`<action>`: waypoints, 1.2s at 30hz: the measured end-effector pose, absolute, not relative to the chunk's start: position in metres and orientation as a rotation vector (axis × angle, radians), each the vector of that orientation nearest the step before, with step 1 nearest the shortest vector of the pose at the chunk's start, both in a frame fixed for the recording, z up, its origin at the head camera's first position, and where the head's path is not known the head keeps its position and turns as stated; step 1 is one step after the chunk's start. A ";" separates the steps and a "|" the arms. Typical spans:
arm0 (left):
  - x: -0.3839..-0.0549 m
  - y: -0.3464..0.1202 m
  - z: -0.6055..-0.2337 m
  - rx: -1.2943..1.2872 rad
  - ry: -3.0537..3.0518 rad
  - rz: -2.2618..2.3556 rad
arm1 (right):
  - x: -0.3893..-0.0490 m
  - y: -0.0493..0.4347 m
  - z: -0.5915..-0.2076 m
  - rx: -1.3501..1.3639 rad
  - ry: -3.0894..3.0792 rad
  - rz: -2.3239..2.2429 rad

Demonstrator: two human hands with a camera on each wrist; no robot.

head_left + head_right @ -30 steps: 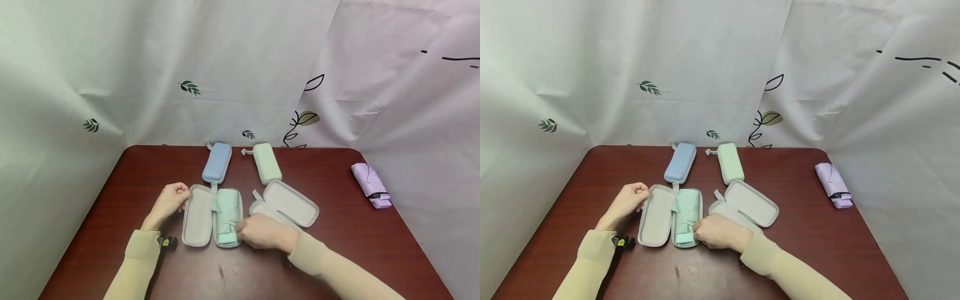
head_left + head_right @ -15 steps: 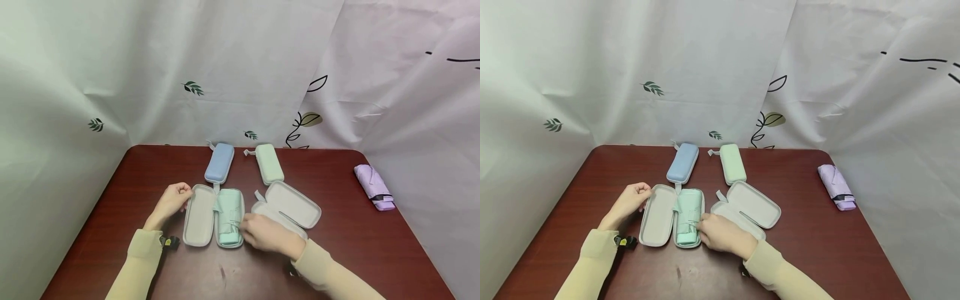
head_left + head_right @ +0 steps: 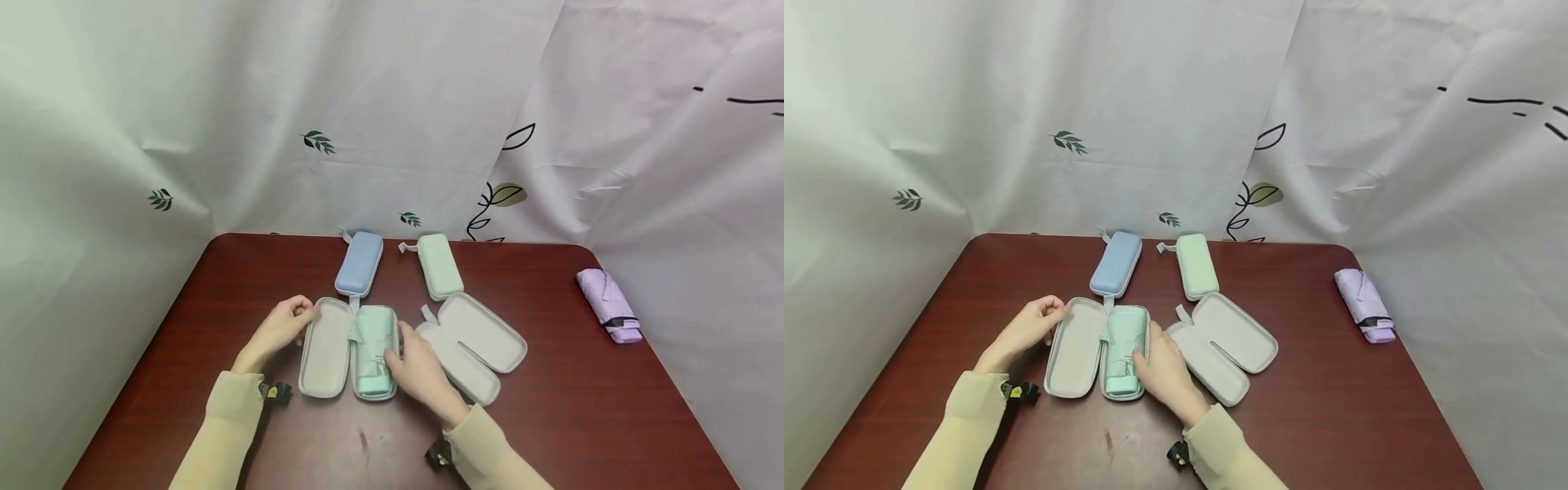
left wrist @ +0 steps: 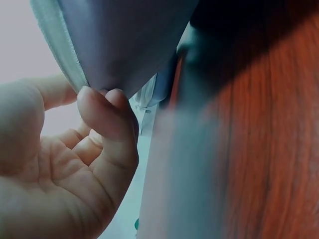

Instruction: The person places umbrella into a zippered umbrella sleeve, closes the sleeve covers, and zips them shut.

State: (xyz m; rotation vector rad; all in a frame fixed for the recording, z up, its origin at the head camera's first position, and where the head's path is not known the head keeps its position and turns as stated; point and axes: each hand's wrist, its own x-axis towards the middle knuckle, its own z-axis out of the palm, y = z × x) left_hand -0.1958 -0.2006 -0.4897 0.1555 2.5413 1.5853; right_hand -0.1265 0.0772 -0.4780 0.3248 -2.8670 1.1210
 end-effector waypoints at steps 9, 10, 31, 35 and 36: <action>-0.195 -0.202 -0.491 0.181 2.542 1.571 | -0.146 0.071 -0.500 0.090 -2.731 1.202; -0.195 -0.203 -0.491 0.194 2.532 1.568 | -0.147 0.071 -0.500 0.077 -2.730 1.197; -0.178 -0.198 -0.499 0.378 2.001 1.745 | -0.157 0.080 -0.504 -0.032 -2.756 1.276; -0.175 -0.189 -0.500 0.393 1.972 1.789 | -0.158 0.080 -0.503 -0.024 -2.772 1.291; -0.174 -0.187 -0.500 0.387 1.961 1.799 | -0.159 0.080 -0.503 -0.020 -2.774 1.294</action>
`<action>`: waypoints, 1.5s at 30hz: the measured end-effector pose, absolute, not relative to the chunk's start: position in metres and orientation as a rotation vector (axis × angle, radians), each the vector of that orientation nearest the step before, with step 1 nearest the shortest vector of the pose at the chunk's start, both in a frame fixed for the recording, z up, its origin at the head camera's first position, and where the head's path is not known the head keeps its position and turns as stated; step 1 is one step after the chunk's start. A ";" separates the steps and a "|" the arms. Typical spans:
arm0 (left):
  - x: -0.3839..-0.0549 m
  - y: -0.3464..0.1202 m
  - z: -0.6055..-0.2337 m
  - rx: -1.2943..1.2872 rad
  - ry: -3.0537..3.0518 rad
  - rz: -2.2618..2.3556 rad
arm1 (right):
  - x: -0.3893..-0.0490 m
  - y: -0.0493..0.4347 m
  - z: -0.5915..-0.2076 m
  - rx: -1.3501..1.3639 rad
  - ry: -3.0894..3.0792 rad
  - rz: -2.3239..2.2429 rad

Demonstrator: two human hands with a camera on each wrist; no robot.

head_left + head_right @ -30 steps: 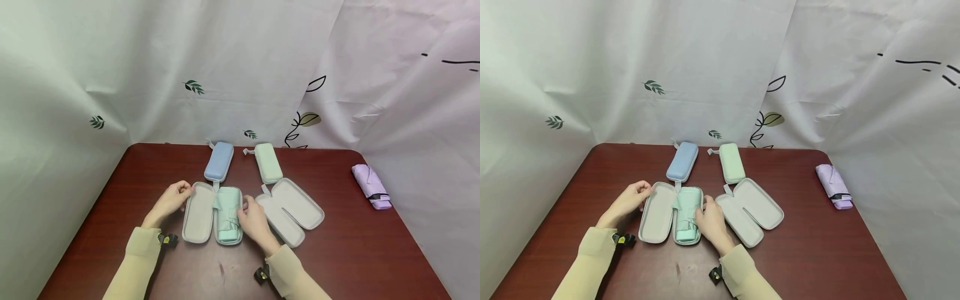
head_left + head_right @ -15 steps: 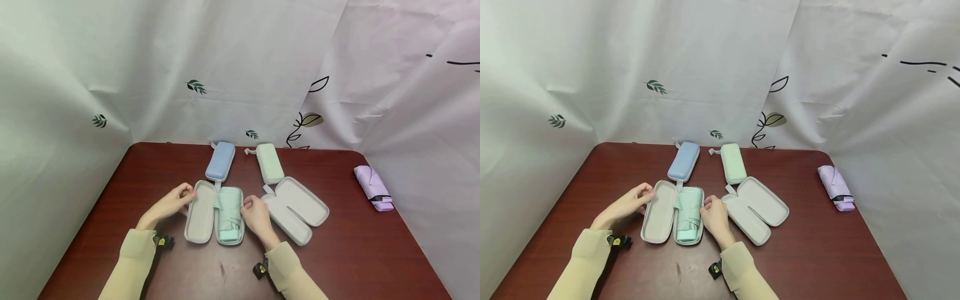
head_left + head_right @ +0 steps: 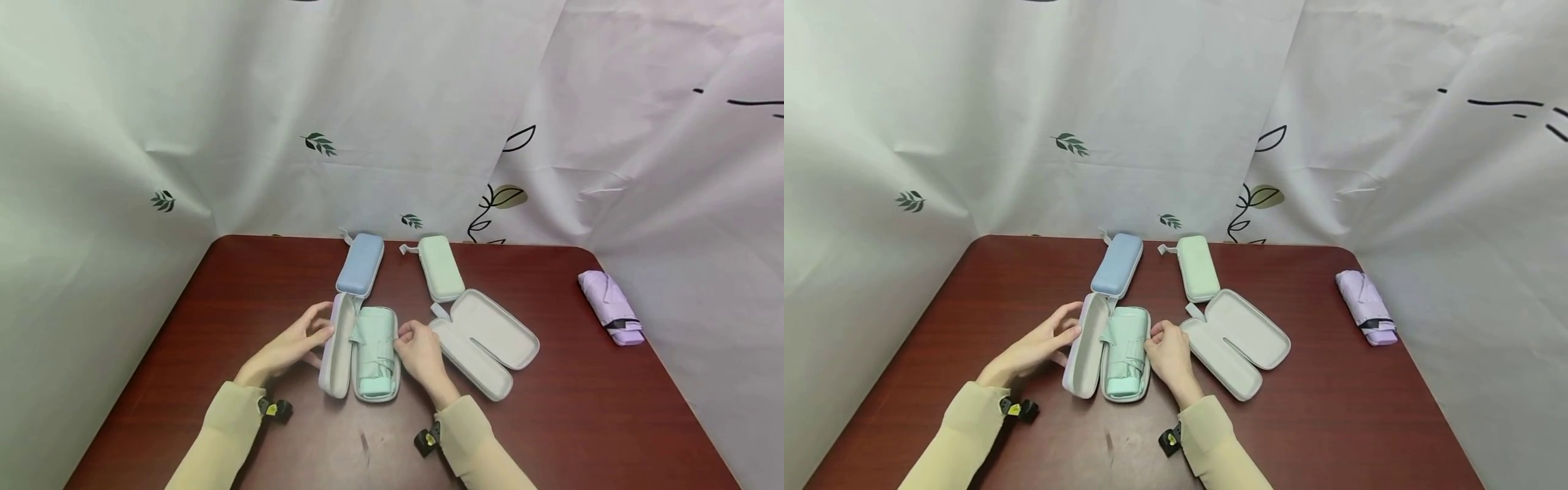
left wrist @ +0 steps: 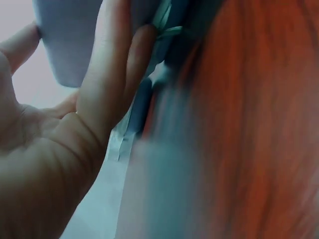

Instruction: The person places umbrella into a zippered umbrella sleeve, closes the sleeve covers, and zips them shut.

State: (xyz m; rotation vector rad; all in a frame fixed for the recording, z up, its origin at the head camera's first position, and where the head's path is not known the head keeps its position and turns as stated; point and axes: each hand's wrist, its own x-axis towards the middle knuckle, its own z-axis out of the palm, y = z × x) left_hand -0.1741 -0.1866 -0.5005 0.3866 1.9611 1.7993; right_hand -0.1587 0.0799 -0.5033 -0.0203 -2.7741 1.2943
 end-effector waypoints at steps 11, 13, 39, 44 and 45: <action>-0.168 -0.157 -0.499 0.448 2.016 1.713 | -0.160 0.080 -0.504 0.040 -2.765 1.306; -0.168 -0.153 -0.500 0.445 2.070 1.684 | -0.160 0.080 -0.504 0.047 -2.763 1.308; -0.160 -0.106 -0.495 0.299 2.764 1.148 | -0.153 0.090 -0.493 0.187 -2.860 1.384; -0.162 -0.105 -0.493 0.306 2.764 1.147 | -0.157 0.094 -0.471 0.690 -2.876 0.973; -0.163 -0.104 -0.494 0.304 2.763 1.147 | -0.159 0.094 -0.466 0.808 -2.873 0.843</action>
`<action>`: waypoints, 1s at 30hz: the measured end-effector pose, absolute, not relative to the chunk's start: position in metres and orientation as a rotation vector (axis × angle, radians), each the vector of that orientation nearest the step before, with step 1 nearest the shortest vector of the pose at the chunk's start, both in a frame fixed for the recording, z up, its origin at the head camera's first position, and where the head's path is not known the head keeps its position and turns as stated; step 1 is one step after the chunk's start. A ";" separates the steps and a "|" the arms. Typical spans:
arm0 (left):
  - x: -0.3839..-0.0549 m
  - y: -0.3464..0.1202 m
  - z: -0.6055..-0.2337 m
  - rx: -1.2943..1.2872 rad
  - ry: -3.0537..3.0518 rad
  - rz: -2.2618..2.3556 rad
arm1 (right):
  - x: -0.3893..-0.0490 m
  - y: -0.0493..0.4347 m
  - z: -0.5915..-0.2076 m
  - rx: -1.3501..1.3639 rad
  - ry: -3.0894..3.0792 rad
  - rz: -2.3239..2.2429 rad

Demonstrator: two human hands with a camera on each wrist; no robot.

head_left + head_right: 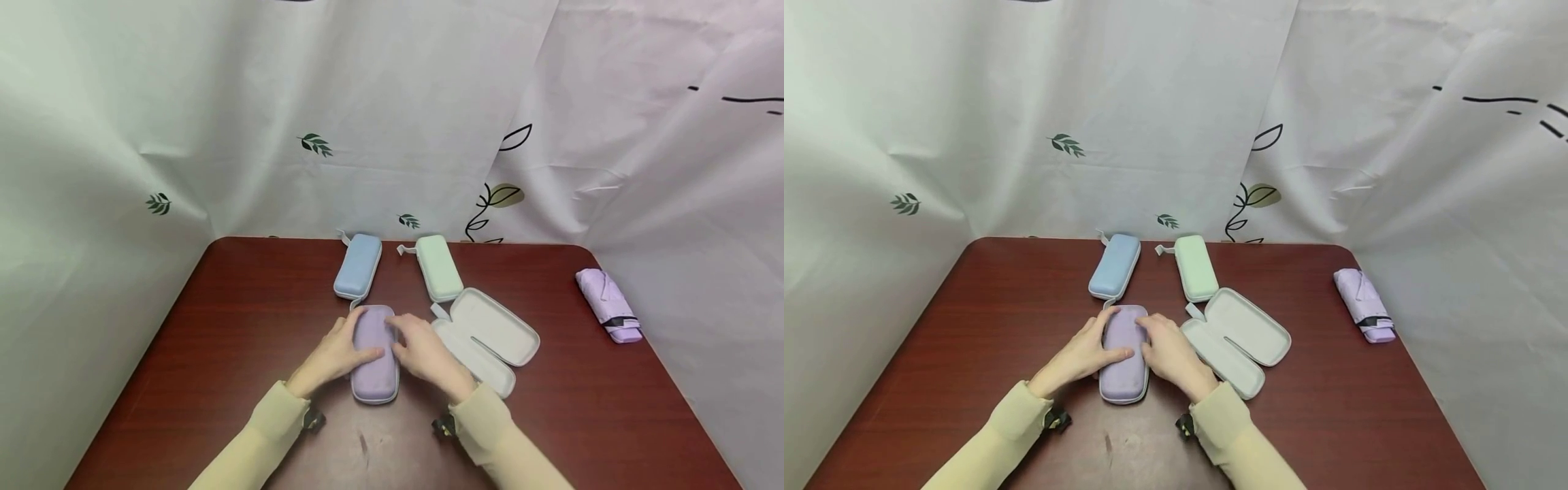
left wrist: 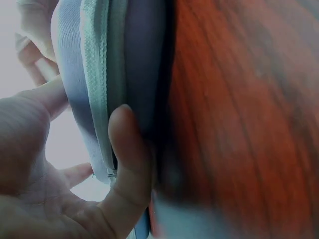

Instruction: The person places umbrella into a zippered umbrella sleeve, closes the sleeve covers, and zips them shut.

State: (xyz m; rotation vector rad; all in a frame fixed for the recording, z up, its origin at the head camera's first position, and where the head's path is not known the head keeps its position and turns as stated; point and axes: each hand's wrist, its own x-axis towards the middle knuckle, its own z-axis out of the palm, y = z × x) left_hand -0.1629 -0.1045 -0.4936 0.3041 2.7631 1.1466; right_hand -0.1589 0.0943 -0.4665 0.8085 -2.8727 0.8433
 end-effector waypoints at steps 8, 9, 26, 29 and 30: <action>-0.164 -0.104 -0.496 0.312 2.748 1.192 | -0.182 0.082 -0.436 1.482 -2.765 -0.236; -0.165 -0.104 -0.497 0.311 2.742 1.196 | -0.186 0.080 -0.435 1.541 -2.737 -0.294; -0.171 -0.151 -0.499 0.568 2.293 1.405 | -0.198 0.073 -0.439 1.729 -2.588 -0.388; -0.174 -0.144 -0.497 0.622 2.461 1.249 | -0.199 0.075 -0.440 1.725 -2.573 -0.373; -0.174 -0.141 -0.496 0.631 2.511 1.200 | -0.199 0.076 -0.440 1.723 -2.566 -0.373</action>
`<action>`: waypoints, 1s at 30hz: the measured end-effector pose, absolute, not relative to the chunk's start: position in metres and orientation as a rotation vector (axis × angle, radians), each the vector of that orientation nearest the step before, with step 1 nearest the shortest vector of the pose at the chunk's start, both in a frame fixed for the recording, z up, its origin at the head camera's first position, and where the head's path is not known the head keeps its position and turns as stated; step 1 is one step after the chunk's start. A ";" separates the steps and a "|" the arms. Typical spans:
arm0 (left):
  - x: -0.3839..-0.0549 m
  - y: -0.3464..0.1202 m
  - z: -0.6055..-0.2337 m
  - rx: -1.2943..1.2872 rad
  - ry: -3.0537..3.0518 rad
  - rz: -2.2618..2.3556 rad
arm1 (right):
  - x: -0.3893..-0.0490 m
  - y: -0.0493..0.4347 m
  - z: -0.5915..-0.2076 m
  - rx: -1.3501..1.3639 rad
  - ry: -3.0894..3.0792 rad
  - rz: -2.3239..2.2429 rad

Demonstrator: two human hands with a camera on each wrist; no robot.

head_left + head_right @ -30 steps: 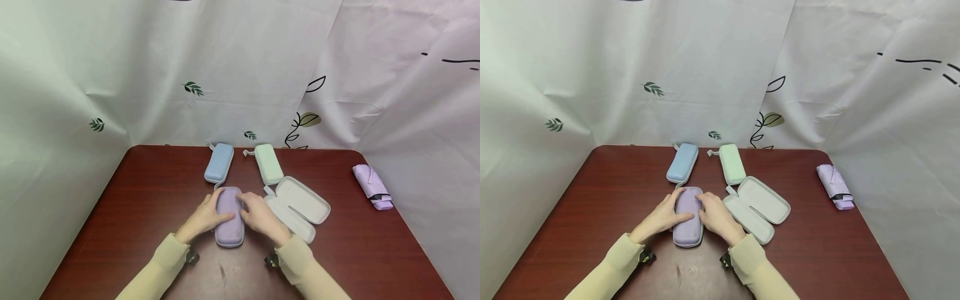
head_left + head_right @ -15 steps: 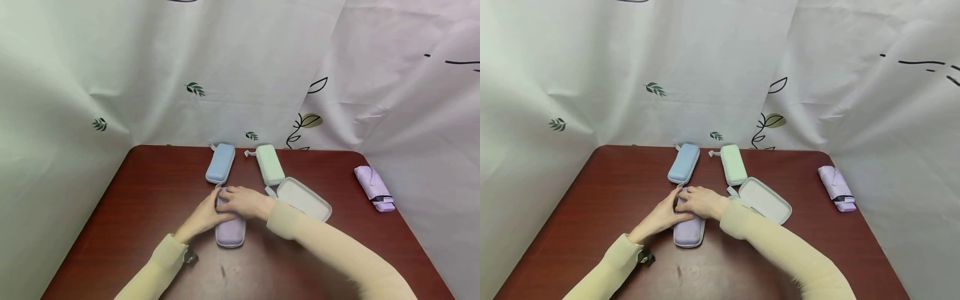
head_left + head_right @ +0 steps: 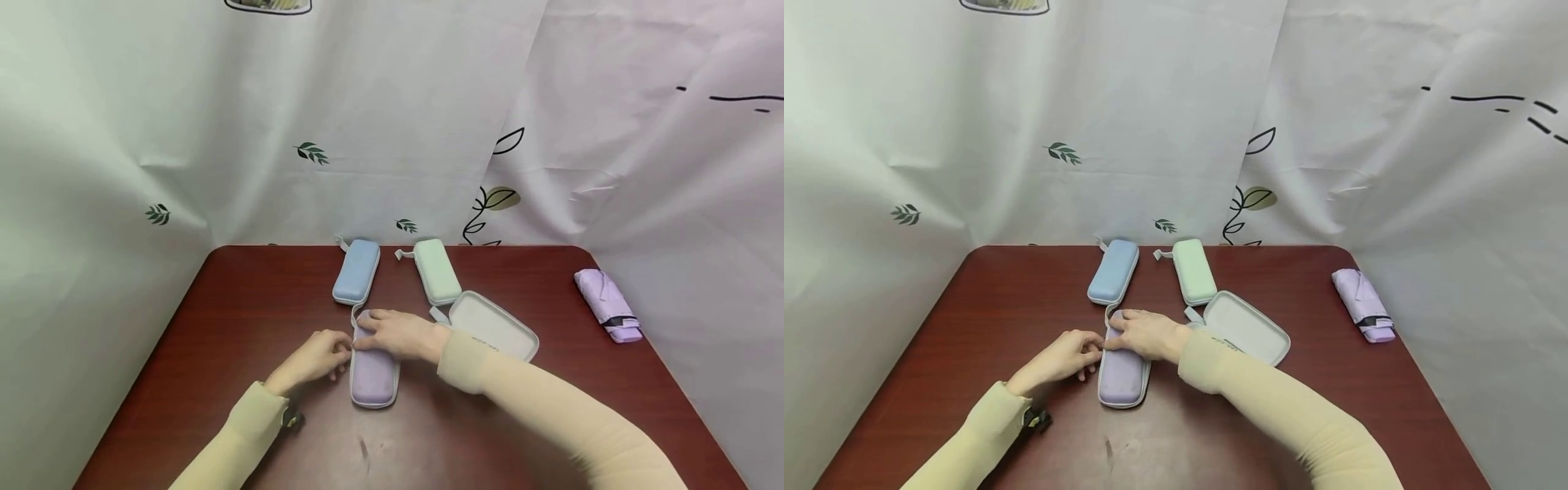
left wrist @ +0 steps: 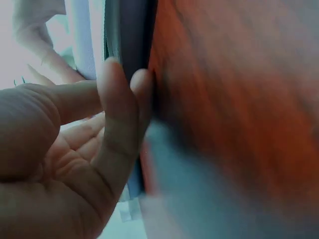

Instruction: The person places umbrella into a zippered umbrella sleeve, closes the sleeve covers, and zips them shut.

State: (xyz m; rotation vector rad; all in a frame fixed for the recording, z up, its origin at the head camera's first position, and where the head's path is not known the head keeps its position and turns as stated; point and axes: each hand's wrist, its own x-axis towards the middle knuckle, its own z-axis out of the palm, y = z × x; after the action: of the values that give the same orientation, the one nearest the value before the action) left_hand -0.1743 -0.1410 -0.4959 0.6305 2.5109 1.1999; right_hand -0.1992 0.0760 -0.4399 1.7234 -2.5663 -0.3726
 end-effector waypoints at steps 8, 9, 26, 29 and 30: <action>-0.175 -0.132 -0.497 0.720 2.844 0.862 | -0.198 0.076 -0.441 1.699 -2.582 -0.392; -0.175 -0.132 -0.498 0.743 2.876 0.823 | -0.198 0.076 -0.441 1.691 -2.593 -0.390; -0.184 -0.134 -0.501 0.931 2.903 0.733 | -0.198 0.078 -0.445 1.664 -2.698 -0.298; -0.183 -0.135 -0.498 0.982 2.906 0.733 | -0.197 0.078 -0.444 1.628 -2.748 -0.288; -0.183 -0.135 -0.496 0.996 2.906 0.728 | -0.198 0.079 -0.443 1.609 -2.762 -0.285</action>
State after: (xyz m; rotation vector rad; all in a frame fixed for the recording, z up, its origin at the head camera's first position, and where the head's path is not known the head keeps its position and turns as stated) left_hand -0.1828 -0.1352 -0.4962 0.9961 2.9062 0.7281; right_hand -0.1977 0.0788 -0.4429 1.6085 -2.7619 -0.2850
